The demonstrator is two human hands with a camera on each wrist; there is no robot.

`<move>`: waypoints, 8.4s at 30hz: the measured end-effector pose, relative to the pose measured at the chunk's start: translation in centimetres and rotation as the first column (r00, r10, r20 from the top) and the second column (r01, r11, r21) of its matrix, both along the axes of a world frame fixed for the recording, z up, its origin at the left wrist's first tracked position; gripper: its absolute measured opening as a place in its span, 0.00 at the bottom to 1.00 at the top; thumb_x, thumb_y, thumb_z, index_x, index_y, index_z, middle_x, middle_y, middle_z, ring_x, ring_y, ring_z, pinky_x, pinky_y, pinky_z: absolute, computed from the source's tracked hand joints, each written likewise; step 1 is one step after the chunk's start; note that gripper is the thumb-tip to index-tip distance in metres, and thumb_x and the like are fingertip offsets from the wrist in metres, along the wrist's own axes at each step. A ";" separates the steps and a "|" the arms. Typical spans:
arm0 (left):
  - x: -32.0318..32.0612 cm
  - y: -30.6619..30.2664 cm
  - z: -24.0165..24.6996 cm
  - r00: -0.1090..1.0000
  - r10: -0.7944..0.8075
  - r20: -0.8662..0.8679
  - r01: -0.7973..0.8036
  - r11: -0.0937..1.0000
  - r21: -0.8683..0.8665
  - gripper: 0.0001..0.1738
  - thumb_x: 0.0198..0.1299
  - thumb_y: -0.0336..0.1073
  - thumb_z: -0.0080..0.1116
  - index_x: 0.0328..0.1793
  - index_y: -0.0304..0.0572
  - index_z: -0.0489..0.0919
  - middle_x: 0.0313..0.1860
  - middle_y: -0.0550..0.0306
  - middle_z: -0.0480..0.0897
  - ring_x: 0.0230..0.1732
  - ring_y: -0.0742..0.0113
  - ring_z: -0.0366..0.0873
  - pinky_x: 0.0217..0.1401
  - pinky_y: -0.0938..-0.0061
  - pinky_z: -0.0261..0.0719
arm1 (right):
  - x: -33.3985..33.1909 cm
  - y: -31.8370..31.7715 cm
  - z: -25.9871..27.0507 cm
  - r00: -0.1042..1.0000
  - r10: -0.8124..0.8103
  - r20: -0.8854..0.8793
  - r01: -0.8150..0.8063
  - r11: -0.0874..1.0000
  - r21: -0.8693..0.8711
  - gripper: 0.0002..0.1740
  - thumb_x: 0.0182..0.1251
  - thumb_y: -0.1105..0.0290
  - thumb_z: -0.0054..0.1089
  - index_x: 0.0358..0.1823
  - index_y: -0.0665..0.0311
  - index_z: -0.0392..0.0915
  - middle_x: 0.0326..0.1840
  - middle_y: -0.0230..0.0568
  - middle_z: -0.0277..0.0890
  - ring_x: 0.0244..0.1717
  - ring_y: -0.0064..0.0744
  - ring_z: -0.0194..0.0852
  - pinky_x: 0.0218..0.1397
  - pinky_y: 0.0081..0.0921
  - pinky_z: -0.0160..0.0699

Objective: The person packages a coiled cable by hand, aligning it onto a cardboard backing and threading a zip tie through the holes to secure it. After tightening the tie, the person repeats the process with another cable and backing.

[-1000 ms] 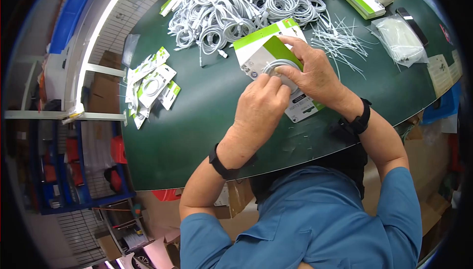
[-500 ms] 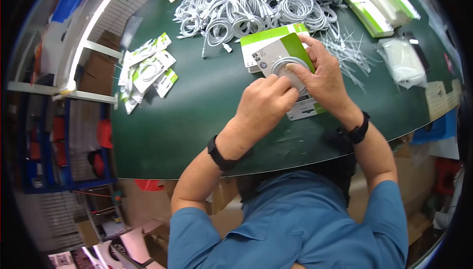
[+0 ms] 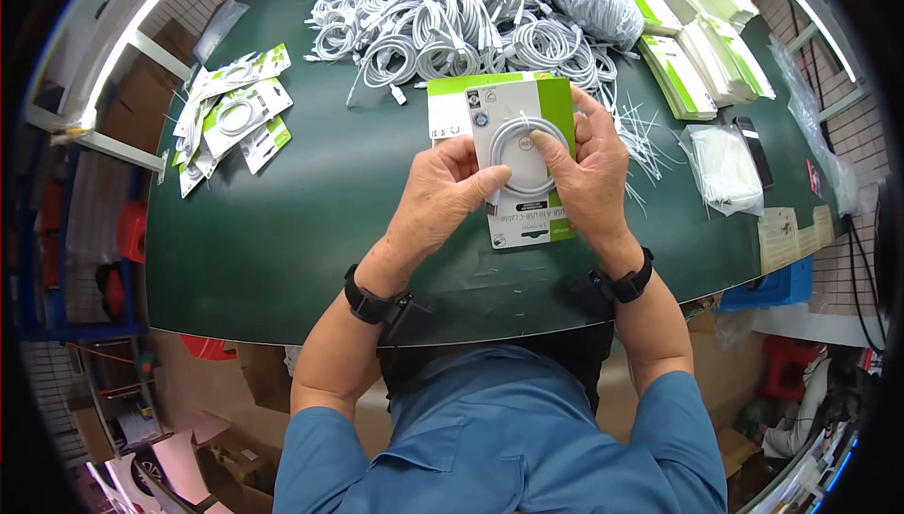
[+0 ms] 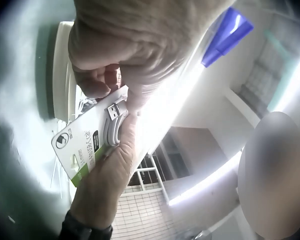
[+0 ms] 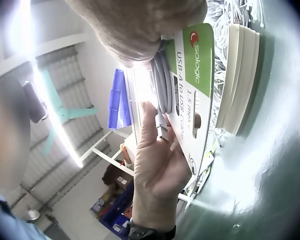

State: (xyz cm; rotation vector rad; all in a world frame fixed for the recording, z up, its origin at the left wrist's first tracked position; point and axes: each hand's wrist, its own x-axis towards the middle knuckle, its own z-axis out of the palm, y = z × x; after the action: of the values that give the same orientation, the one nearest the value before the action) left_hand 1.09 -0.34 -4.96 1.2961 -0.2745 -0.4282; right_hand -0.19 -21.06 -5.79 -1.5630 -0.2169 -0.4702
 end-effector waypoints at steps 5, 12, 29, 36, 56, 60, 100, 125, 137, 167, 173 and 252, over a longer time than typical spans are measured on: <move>-0.2 -0.4 -2.7 0.996 0.023 -0.086 -0.042 0.974 -0.222 0.13 0.72 0.31 0.74 0.59 0.35 0.87 0.45 0.60 0.90 0.38 0.81 0.82 0.37 0.84 0.77 | -0.4 0.4 0.2 0.998 0.049 -0.029 -0.046 0.995 0.089 0.37 0.76 0.78 0.74 0.80 0.75 0.64 0.54 0.50 0.90 0.53 0.29 0.92 0.53 0.25 0.91; -0.5 -1.1 -1.9 0.986 0.137 0.095 -0.144 0.987 0.070 0.10 0.73 0.29 0.70 0.56 0.34 0.86 0.44 0.59 0.90 0.41 0.77 0.86 0.43 0.79 0.84 | -0.1 -0.2 -0.5 0.999 -0.037 -0.026 0.034 0.992 -0.119 0.36 0.75 0.77 0.70 0.81 0.74 0.65 0.58 0.50 0.89 0.54 0.32 0.91 0.57 0.28 0.90; 10.0 20.4 4.3 0.811 0.575 0.109 -0.562 0.817 -0.129 0.15 0.70 0.33 0.73 0.56 0.34 0.83 0.34 0.64 0.86 0.26 0.78 0.80 0.28 0.78 0.84 | 0.0 -0.1 -0.7 0.963 0.152 -0.223 -0.169 0.984 -0.058 0.26 0.85 0.73 0.59 0.80 0.70 0.70 0.43 0.33 0.83 0.28 0.13 0.77 0.28 0.12 0.71; 13.7 26.6 3.3 0.784 0.618 -0.064 -0.619 0.785 0.001 0.28 0.76 0.40 0.72 0.70 0.26 0.75 0.61 0.45 0.81 0.52 0.60 0.85 0.54 0.65 0.92 | -0.2 0.2 -0.7 0.936 0.175 -0.306 -0.215 0.971 -0.102 0.23 0.81 0.77 0.63 0.74 0.71 0.76 0.39 0.36 0.86 0.28 0.17 0.80 0.30 0.15 0.76; 20.8 10.2 -5.1 0.753 0.431 0.497 -0.648 0.615 0.449 0.18 0.71 0.43 0.70 0.52 0.30 0.90 0.35 0.57 0.89 0.36 0.72 0.81 0.41 0.69 0.78 | -0.1 -0.1 -1.4 0.962 0.180 -0.205 -0.222 0.953 -0.206 0.10 0.78 0.78 0.68 0.56 0.72 0.88 0.37 0.38 0.89 0.30 0.20 0.84 0.34 0.19 0.84; 16.6 9.7 -2.3 0.699 0.571 0.431 -0.681 0.715 0.156 0.12 0.74 0.36 0.69 0.51 0.31 0.89 0.33 0.67 0.85 0.32 0.81 0.74 0.35 0.75 0.72 | -0.5 0.3 -0.7 0.951 0.227 -0.208 -0.264 0.949 -0.171 0.10 0.78 0.78 0.68 0.56 0.71 0.89 0.38 0.37 0.89 0.31 0.19 0.84 0.35 0.19 0.84; -0.2 0.6 3.8 0.103 -0.099 0.990 -0.672 0.726 0.143 0.18 0.56 0.27 0.79 0.54 0.43 0.89 0.50 0.51 0.88 0.53 0.56 0.88 0.50 0.66 0.87 | 0.1 -0.8 -0.1 0.930 0.302 -0.207 -0.127 0.796 0.592 0.16 0.92 0.63 0.54 0.61 0.70 0.80 0.43 0.32 0.80 0.28 0.16 0.68 0.38 0.26 0.81; 2.3 1.2 -2.6 0.959 -0.075 -0.273 -0.101 0.810 -0.577 0.29 0.91 0.43 0.35 0.88 0.34 0.67 0.59 0.47 0.91 0.34 0.73 0.76 0.52 0.69 0.81 | -1.0 2.1 -1.7 0.792 0.540 -0.284 -0.348 0.782 0.516 0.25 0.94 0.54 0.49 0.73 0.67 0.78 0.48 0.37 0.87 0.28 0.18 0.76 0.32 0.18 0.79; 2.7 2.4 -0.8 0.947 0.072 -0.314 -0.204 0.890 -0.409 0.26 0.88 0.37 0.40 0.82 0.27 0.71 0.39 0.54 0.87 0.28 0.73 0.74 0.42 0.73 0.78 | -0.9 2.2 -1.8 0.761 0.585 -0.279 -0.390 0.757 0.524 0.25 0.94 0.54 0.48 0.70 0.69 0.79 0.51 0.38 0.89 0.33 0.18 0.79 0.37 0.17 0.79; 0.2 0.6 -2.5 0.671 -0.183 0.719 -0.470 0.645 0.603 0.12 0.71 0.28 0.65 0.59 0.43 0.86 0.31 0.43 0.88 0.34 0.37 0.87 0.40 0.52 0.83 | -0.4 -0.4 -0.6 0.677 0.482 -0.556 -0.685 0.689 -0.237 0.17 0.85 0.63 0.59 0.43 0.72 0.79 0.33 0.44 0.80 0.30 0.36 0.81 0.38 0.36 0.82; 0.7 0.2 1.7 0.809 -0.038 0.586 -0.360 0.757 0.546 0.34 0.65 0.27 0.71 0.78 0.33 0.75 0.34 0.50 0.84 0.35 0.57 0.84 0.45 0.64 0.83 | 0.1 -0.4 -0.8 0.688 0.539 -0.486 -0.616 0.788 0.003 0.20 0.88 0.60 0.57 0.45 0.72 0.83 0.34 0.38 0.80 0.30 0.24 0.82 0.37 0.26 0.85; 4.3 -1.0 4.6 0.015 -0.458 0.889 -0.222 0.865 0.450 0.15 0.53 0.28 0.77 0.47 0.48 0.88 0.54 0.57 0.86 0.53 0.54 0.87 0.49 0.64 0.90 | -0.7 -5.3 4.6 0.957 0.283 0.061 -0.211 0.826 -0.523 0.12 0.63 0.78 0.80 0.46 0.65 0.86 0.42 0.42 0.88 0.40 0.40 0.90 0.44 0.33 0.86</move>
State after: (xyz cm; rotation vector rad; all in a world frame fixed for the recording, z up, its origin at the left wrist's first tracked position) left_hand 5.43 -1.29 -0.33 1.9288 -1.6860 0.5004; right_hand -0.84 -26.34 -1.15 -1.9899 -0.6915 -0.3241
